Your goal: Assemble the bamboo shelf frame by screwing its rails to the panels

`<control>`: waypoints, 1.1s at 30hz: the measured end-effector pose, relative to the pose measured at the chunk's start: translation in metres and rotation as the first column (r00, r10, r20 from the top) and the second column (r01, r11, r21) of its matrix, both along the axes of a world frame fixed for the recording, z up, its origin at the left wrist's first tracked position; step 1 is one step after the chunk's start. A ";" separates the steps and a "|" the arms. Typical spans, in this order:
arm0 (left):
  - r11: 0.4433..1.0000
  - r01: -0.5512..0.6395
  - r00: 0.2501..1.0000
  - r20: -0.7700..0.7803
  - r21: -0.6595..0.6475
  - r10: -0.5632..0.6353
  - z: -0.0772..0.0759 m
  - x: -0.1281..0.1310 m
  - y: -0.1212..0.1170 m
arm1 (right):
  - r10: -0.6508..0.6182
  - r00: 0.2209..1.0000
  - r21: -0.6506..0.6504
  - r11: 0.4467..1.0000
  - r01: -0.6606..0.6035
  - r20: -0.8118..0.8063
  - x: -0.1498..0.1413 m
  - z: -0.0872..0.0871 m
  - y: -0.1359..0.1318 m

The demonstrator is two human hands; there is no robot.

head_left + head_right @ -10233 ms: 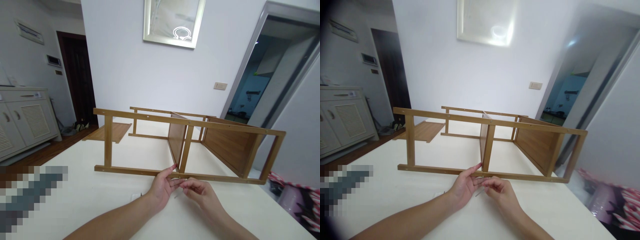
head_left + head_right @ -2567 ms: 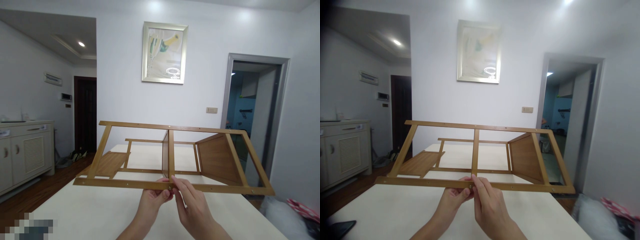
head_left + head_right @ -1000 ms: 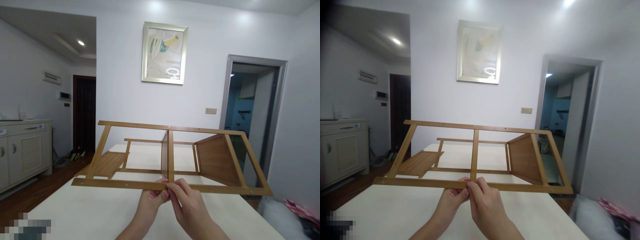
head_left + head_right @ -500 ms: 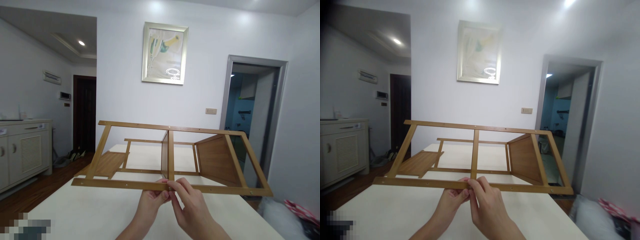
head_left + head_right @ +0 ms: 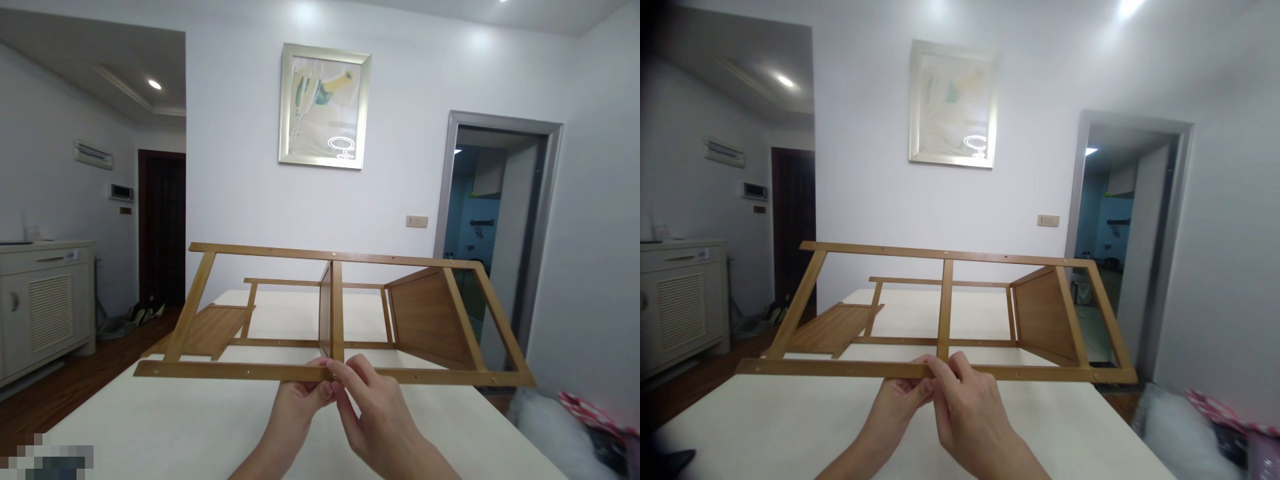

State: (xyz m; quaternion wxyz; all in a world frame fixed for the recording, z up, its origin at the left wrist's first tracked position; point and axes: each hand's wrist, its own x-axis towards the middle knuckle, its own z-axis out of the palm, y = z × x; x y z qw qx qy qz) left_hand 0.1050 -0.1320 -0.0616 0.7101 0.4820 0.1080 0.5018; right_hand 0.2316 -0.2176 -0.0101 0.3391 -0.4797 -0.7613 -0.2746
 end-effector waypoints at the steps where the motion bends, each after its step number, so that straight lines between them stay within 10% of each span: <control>1: 1.000 -0.002 1.000 -0.002 -0.007 0.002 0.000 0.000 0.000 | 0.005 1.000 -0.009 1.000 -0.005 0.005 0.001 0.000 0.000; 33: 1.000 -0.016 1.000 0.009 -0.017 0.016 -0.001 0.001 0.000 | -0.018 1.000 0.011 1.000 0.018 0.006 0.002 0.000 0.002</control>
